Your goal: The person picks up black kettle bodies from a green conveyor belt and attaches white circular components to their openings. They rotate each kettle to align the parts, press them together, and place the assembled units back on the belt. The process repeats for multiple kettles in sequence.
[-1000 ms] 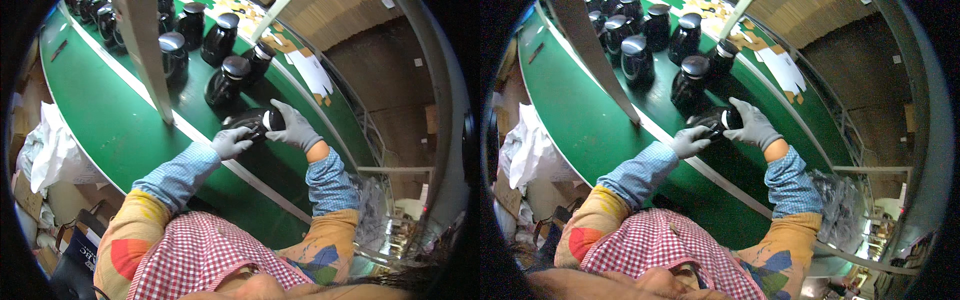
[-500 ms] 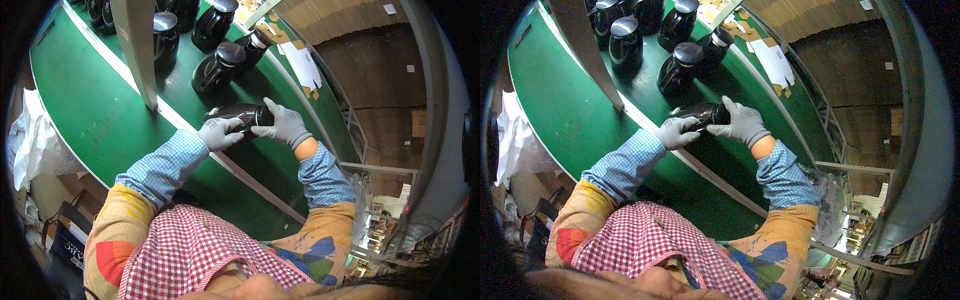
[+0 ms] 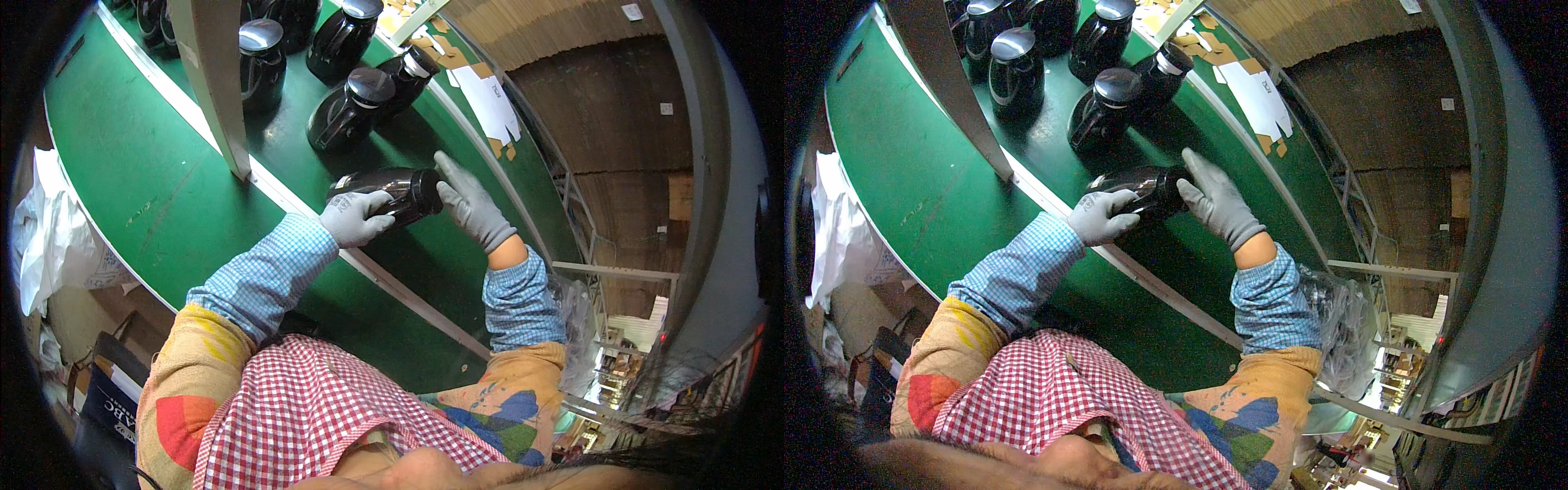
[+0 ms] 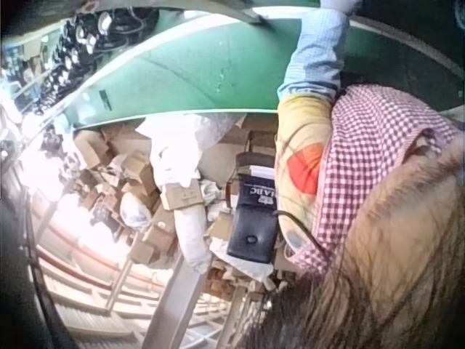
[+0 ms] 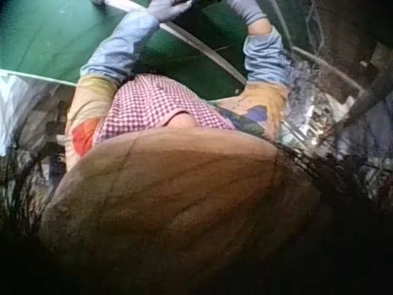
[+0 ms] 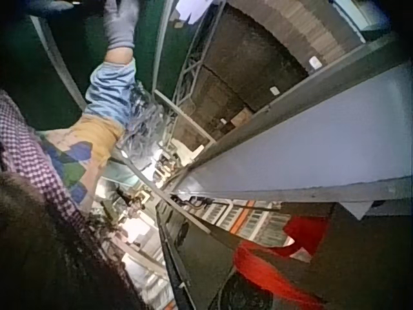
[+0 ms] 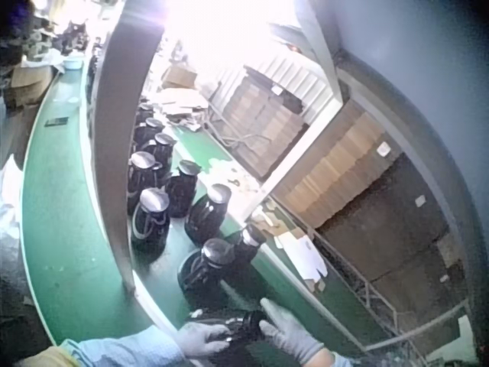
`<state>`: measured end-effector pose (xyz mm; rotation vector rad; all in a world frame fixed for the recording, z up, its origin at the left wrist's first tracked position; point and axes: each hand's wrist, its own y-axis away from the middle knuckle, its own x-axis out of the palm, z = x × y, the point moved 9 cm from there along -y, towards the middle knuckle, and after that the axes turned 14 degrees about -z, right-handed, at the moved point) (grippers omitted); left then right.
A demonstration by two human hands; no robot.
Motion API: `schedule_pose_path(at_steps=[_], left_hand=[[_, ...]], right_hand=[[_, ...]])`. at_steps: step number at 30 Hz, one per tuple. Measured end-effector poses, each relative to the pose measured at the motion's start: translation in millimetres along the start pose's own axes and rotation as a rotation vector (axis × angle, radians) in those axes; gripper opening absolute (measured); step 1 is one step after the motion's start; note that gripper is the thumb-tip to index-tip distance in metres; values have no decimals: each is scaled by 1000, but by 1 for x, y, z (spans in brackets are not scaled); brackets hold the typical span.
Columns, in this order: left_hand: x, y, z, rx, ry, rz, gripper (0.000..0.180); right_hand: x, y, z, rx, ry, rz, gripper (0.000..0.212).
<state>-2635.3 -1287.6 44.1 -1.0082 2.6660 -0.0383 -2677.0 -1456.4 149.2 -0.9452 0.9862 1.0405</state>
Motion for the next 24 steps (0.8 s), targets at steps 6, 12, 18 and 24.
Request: schedule_pose_path(at_steps=[6,12,18,24], left_hand=[[-9,-1,0,85,-26,-94,33],[-6,3,-3,51,30,-84,32],[16,16,-12,116,-135,-81,35],[-46,33,39,65,71,-218,33]], right_hand=[[-5,4,11,-157,69,86,83],[22,6,22,40,41,202,86],[37,7,-5,459,174,315,81],[18,-49,28,191,93,160,86]])
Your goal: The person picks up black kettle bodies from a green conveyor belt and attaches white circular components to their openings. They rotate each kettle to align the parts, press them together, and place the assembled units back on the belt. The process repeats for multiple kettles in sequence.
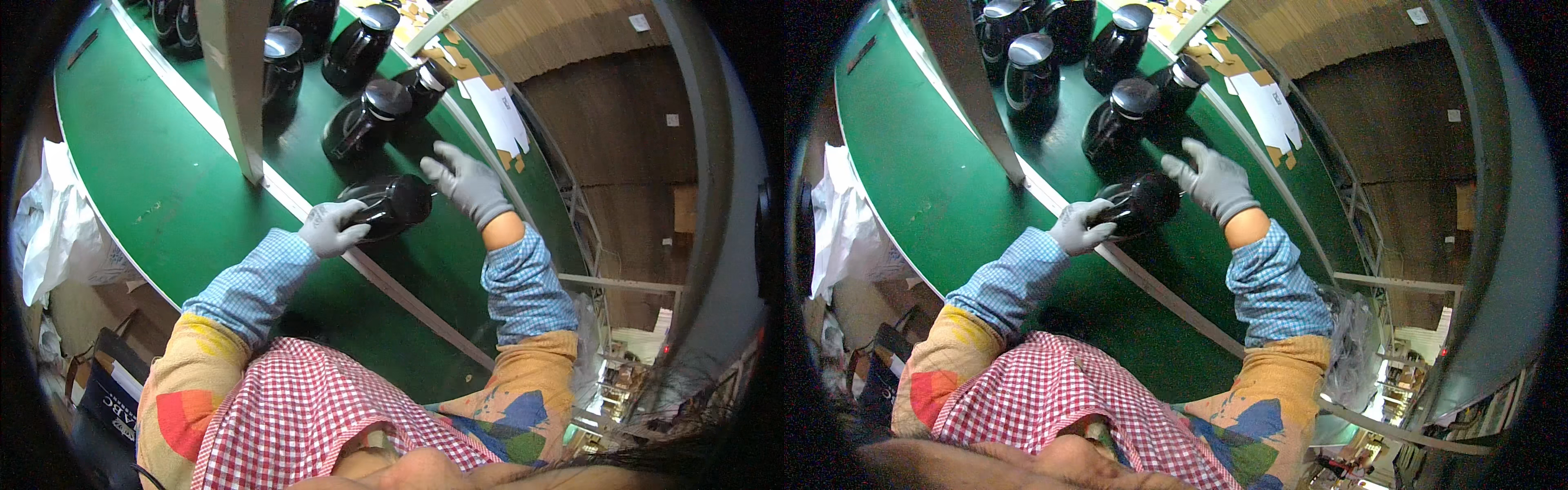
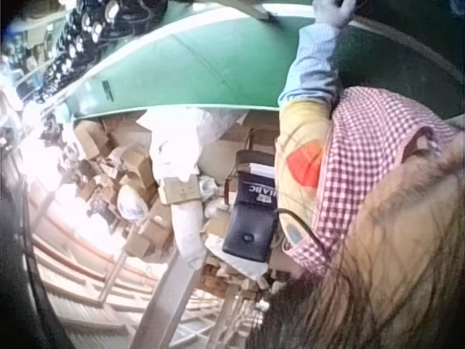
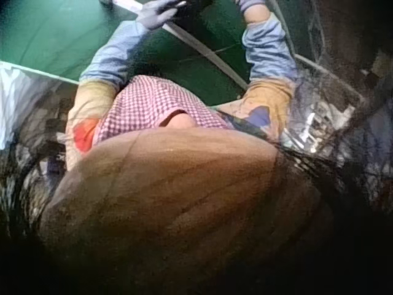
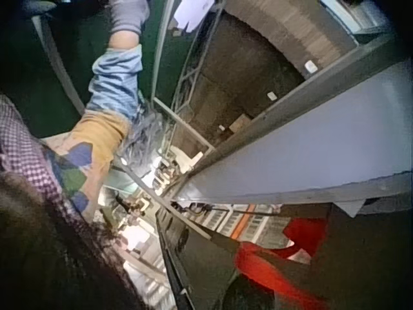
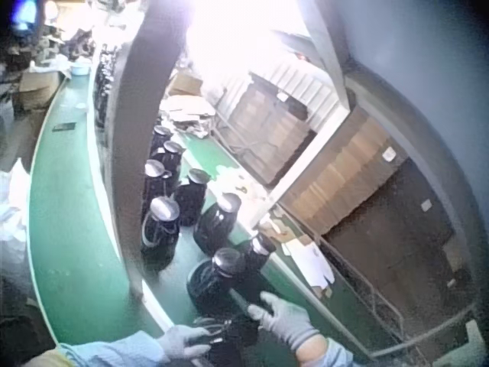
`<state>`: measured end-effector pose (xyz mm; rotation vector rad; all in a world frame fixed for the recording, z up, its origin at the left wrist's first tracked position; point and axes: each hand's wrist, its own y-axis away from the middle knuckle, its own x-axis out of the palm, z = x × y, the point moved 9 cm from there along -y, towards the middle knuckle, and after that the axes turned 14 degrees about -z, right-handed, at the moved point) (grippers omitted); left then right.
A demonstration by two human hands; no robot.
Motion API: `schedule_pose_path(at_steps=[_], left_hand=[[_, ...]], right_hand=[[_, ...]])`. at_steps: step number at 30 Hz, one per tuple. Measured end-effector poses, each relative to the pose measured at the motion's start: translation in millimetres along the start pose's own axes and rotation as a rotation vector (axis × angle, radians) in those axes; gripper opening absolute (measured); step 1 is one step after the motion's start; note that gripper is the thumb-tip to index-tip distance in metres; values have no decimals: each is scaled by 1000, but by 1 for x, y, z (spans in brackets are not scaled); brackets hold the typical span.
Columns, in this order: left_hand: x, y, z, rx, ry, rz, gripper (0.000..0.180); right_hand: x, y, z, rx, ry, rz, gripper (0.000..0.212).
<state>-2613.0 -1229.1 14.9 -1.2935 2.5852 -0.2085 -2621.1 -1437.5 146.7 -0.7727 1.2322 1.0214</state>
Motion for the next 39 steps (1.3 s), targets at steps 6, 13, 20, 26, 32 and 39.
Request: schedule_pose_path(at_steps=[6,13,20,26,32,39], left_hand=[[-49,-22,-30,137,-207,-176,39],[-54,-102,50,-101,-68,-318,40],[-29,-96,56,-128,3,-92,33],[-27,-100,60,-208,-18,-53,35],[-28,-98,60,-196,-31,-66,35],[-30,-94,57,-260,-78,-65,39]], right_hand=[[0,-86,65,-307,112,-246,91],[34,-129,112,-285,316,162,94],[22,-114,105,-451,127,80,81],[26,-102,109,-586,216,36,82],[32,-102,111,-610,191,115,83],[20,-116,105,-113,605,34,88]])
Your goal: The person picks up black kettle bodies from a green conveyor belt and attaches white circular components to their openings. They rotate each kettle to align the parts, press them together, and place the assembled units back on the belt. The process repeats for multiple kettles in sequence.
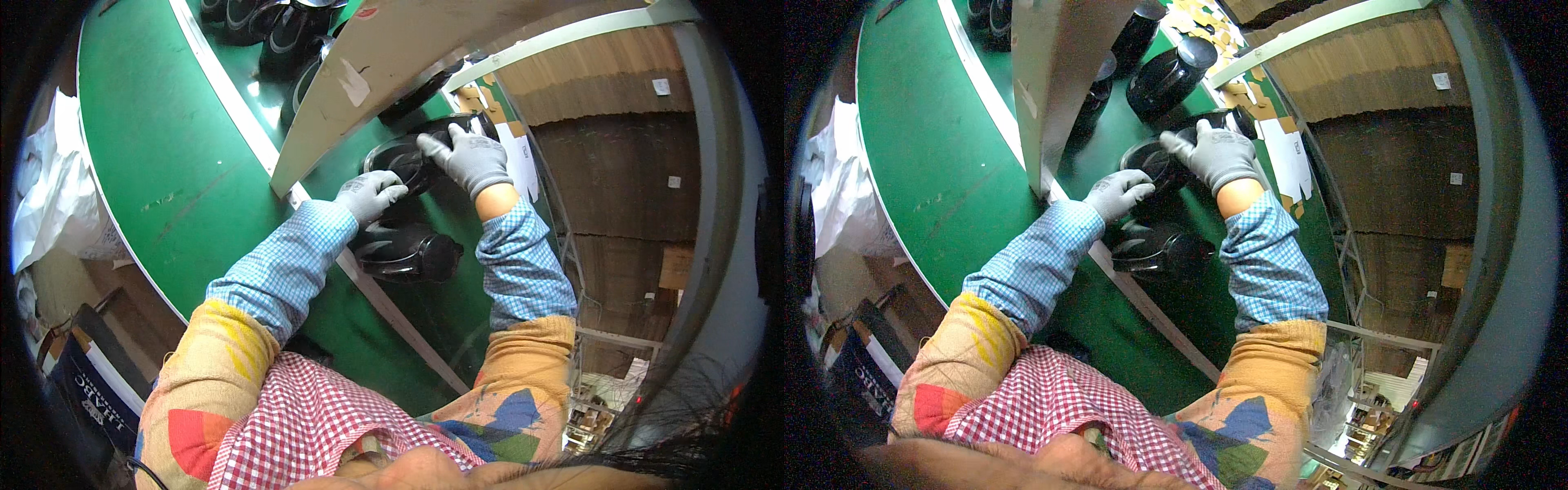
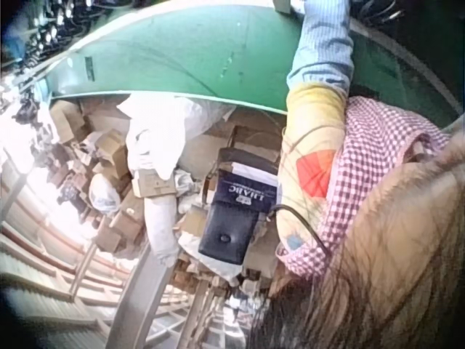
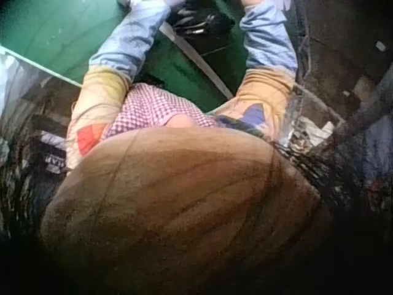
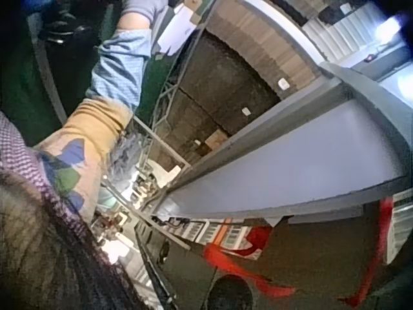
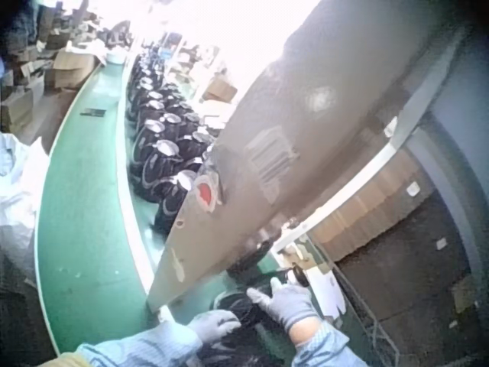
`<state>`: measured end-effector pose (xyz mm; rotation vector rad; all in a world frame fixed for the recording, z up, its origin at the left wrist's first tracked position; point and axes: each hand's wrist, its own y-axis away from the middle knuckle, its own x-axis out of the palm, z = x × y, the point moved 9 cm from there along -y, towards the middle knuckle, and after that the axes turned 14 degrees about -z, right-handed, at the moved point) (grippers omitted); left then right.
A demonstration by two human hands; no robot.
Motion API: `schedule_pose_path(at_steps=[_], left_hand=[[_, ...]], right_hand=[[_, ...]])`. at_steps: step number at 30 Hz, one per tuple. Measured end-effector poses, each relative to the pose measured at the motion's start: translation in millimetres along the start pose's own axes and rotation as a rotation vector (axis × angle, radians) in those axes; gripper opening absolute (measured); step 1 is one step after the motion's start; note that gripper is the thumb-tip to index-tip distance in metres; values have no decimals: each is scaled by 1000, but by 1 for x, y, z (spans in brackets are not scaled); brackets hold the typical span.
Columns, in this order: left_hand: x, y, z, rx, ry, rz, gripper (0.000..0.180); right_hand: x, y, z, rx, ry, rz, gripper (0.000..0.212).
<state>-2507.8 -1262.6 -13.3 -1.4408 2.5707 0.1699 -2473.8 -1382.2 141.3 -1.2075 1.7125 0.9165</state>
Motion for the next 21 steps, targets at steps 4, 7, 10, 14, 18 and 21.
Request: schedule_pose_path(at_steps=[4,7,10,14,18,21], left_hand=[[1,0,-8,23,-23,4,39],[-1,-1,-2,6,-36,-2,38],[6,-3,-4,26,-25,-7,34],[0,0,2,10,-17,-25,32],[5,-1,-7,43,-11,-16,32],[6,-1,0,40,-42,-17,35]], right_hand=[[-4,1,-22,-169,-400,-408,82],[8,3,-40,143,-302,55,72],[1,10,-44,-74,-415,-396,75],[2,14,-33,80,-287,133,83],[4,22,-9,-451,-315,-221,91],[17,14,-1,-297,-359,-62,91]])
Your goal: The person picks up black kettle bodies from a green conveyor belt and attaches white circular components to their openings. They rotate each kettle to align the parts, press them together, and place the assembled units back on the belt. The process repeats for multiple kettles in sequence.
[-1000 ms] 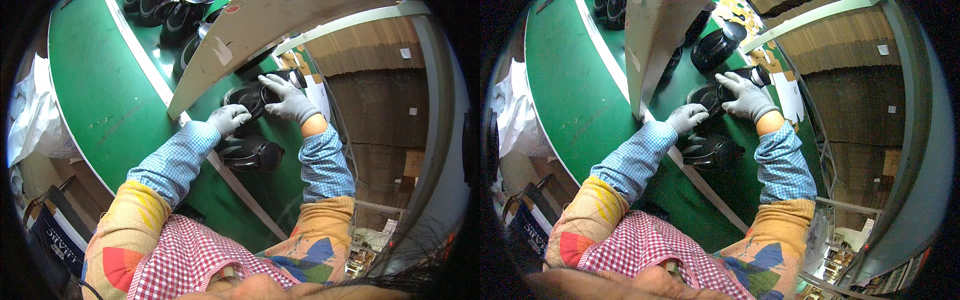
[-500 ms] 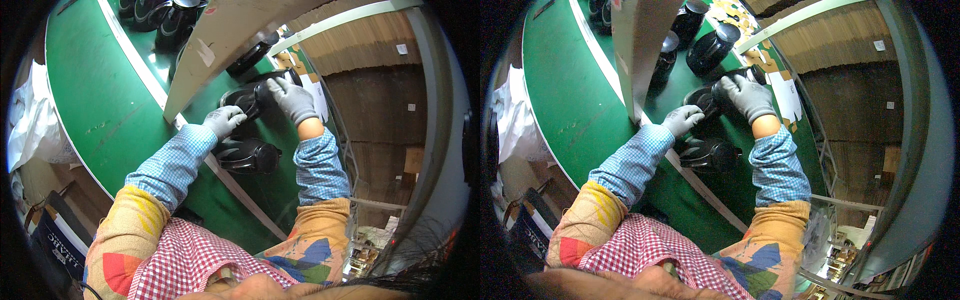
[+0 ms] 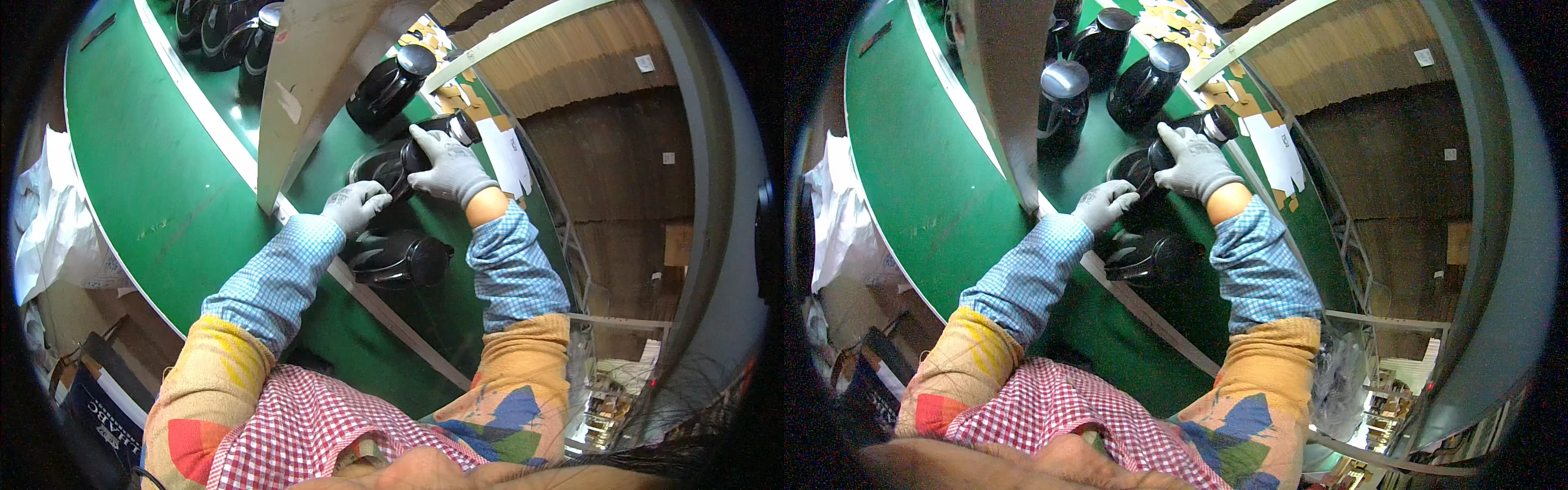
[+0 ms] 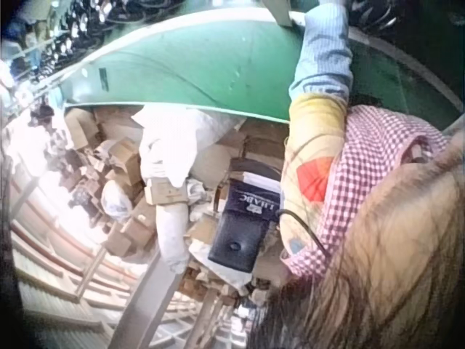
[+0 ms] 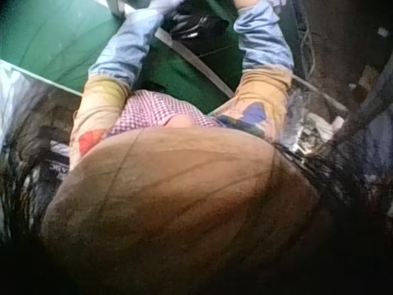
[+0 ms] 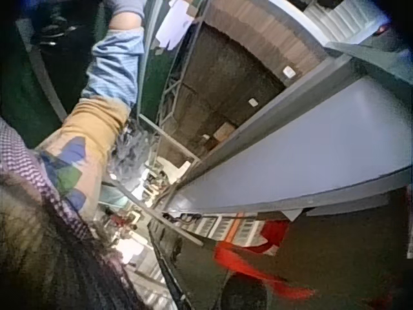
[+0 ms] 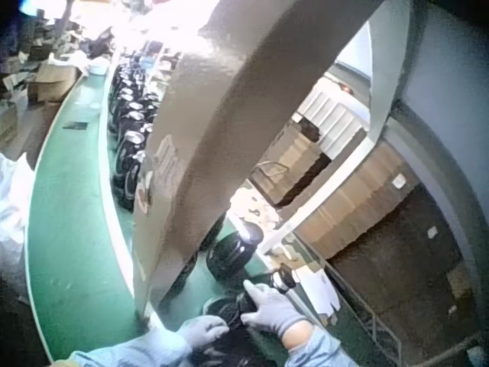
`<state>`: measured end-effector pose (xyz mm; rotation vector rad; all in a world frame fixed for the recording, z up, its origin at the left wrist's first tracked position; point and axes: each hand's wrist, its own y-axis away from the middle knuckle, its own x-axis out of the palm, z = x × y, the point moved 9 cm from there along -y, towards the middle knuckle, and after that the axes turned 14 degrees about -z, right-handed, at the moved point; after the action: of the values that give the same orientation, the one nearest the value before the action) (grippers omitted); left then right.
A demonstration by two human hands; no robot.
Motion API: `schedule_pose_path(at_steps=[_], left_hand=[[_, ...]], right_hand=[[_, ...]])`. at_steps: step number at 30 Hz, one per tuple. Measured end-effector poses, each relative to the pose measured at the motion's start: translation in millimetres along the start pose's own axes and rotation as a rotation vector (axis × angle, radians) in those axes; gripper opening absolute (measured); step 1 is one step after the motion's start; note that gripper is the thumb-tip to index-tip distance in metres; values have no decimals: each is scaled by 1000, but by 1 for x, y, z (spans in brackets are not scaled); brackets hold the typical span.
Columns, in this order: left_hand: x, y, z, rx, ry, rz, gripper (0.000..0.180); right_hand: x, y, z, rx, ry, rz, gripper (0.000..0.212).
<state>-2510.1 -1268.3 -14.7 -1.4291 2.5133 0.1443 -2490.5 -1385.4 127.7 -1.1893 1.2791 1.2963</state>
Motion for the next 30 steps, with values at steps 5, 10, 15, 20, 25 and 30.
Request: schedule_pose_path(at_steps=[5,10,15,20,25,30], left_hand=[[5,1,-7,152,-72,-93,31],[-8,1,-11,273,-117,-138,25],[-38,-5,-18,283,-275,-55,23],[-66,47,-74,658,-39,-520,37],[-14,104,-63,539,101,-26,58],[-5,108,-51,405,98,-20,57]], right_hand=[[2,-9,-10,372,173,-43,76],[-47,-21,-39,422,59,-85,70],[-58,-25,-147,685,17,-245,79],[-2,-37,-193,744,-99,-126,84],[-4,-52,-162,497,-121,-80,79],[-4,-45,-158,338,-26,-177,87]])
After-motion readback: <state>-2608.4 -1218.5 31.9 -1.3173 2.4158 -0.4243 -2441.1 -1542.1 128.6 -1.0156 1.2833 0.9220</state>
